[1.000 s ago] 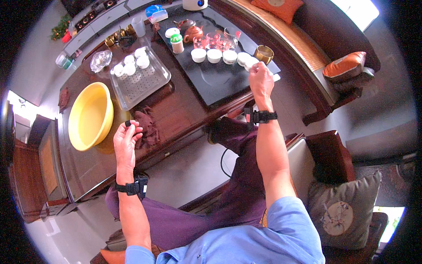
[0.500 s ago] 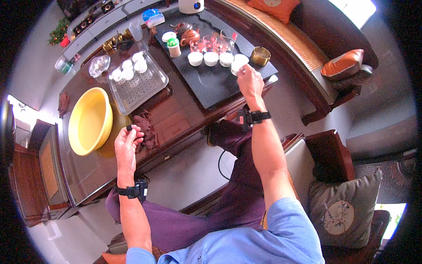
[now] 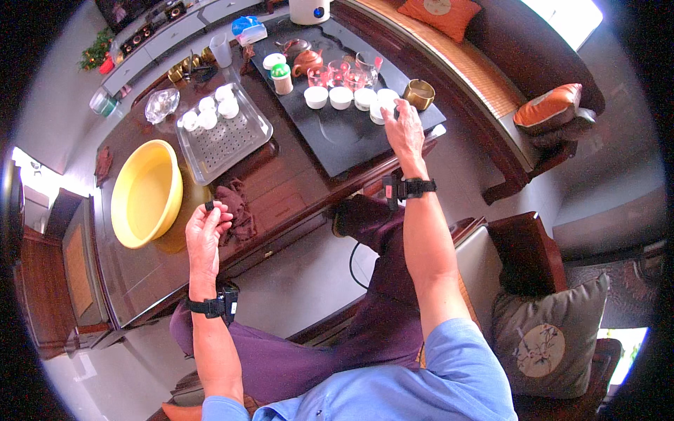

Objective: The person washes white tea cups in a yellow bowl of water, wipes each cup with a brown cloth, and places them onto a metal tray and a black tea tray.

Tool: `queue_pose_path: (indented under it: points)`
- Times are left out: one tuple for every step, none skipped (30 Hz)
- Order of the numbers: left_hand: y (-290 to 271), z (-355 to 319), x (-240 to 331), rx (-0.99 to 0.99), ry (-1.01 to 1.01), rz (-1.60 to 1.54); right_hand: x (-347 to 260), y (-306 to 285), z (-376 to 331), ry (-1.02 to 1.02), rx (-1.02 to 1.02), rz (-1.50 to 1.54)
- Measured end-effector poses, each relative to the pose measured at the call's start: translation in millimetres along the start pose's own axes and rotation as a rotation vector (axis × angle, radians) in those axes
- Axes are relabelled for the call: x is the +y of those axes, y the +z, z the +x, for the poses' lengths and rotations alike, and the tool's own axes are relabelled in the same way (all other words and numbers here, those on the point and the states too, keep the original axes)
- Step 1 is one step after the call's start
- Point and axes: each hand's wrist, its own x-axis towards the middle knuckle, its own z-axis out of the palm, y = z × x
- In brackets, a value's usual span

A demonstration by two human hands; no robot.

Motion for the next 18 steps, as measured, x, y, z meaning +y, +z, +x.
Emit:
queue_pose_path:
  points:
    - [0,1,-1,-0.007,-0.003,-0.001,7,7,4,-0.006,-0.001,0.038]
    - [1,2,-2,-0.014,-0.006,-0.002,15,13,7,-0.012,-0.002,0.076]
    - [0,2,-3,-0.016,-0.009,-0.002,15,16,8,-0.02,-0.006,0.117]
    - [0,1,-2,-0.014,-0.009,-0.002,15,18,9,-0.008,-0.005,0.123]
    - [0,1,-2,-0.014,-0.01,-0.004,16,20,10,0.003,-0.003,0.129]
    - [-1,1,-2,-0.011,-0.01,-0.006,14,20,9,0.014,-0.003,0.133]
    - [-1,1,-2,-0.011,-0.01,-0.004,12,19,9,0.003,0.021,0.074]
    - [-1,1,-1,-0.011,-0.01,-0.002,11,17,7,-0.007,0.045,0.013]
    - [-2,1,-2,-0.008,-0.01,-0.001,8,14,6,-0.02,0.068,-0.046]
    - [-2,1,-1,-0.007,-0.012,0.001,5,10,5,-0.007,0.065,-0.078]
    - [-2,0,0,-0.006,-0.013,0.003,1,6,3,0.02,0.015,-0.073]
    - [-1,0,1,-0.007,-0.015,0.004,-10,-4,0,0.047,-0.033,-0.069]
    - [-1,-1,1,-0.005,-0.017,-0.006,-16,-8,-3,0.073,-0.082,-0.065]
    - [-2,-1,1,-0.003,-0.019,-0.016,-16,-6,-5,0.045,-0.093,-0.072]
    - [-1,-1,1,-0.005,-0.021,-0.025,-14,-5,-5,0.026,-0.11,-0.099]
    - [0,-1,2,-0.006,-0.021,-0.024,-12,-4,-5,0.007,-0.129,-0.126]
    - [0,-1,3,-0.007,-0.02,-0.023,-10,-2,-5,-0.012,-0.147,-0.153]
    - [1,-1,3,-0.007,-0.02,-0.021,-8,2,-4,-0.022,-0.109,-0.169]
